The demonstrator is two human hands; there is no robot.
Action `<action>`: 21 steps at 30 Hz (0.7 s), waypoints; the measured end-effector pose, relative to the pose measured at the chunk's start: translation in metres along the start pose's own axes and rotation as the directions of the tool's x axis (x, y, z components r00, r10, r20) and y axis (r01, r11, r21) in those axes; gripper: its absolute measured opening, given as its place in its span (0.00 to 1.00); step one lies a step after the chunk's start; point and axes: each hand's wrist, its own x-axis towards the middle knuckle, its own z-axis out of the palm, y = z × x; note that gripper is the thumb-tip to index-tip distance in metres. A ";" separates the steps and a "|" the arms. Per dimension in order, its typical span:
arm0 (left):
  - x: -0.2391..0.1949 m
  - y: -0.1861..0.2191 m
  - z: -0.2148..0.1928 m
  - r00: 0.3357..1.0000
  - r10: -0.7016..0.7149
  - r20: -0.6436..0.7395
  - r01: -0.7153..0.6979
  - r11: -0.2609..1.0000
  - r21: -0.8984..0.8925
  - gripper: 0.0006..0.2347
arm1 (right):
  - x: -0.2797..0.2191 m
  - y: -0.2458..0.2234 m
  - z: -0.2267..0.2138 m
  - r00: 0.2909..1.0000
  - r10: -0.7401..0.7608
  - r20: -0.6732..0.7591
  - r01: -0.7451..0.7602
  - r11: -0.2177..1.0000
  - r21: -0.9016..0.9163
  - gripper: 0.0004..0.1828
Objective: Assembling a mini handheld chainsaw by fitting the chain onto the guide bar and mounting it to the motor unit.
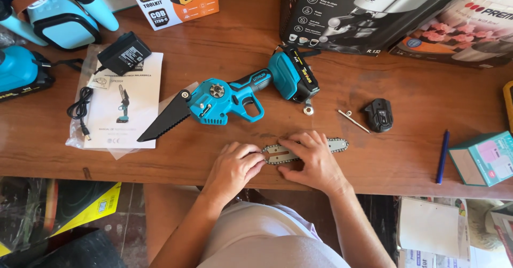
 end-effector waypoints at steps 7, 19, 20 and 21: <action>0.000 0.000 0.001 0.999 0.014 -0.034 -0.013 1.000 0.021 0.03 | 0.001 -0.001 0.021 0.999 -0.030 -0.035 0.029 0.999 -0.028 0.28; -0.003 0.002 0.002 0.979 0.084 -0.187 -0.067 0.993 0.097 0.04 | -0.002 -0.004 0.023 0.999 0.045 -0.006 -0.045 0.998 -0.034 0.27; -0.003 0.003 0.000 0.977 0.091 -0.193 -0.072 0.992 0.102 0.04 | -0.002 -0.005 0.022 0.999 0.051 -0.007 -0.052 0.998 -0.029 0.26; -0.002 0.004 -0.003 0.975 0.097 -0.198 -0.077 0.991 0.106 0.04 | -0.002 -0.006 0.021 0.998 0.058 -0.008 -0.058 0.998 -0.025 0.26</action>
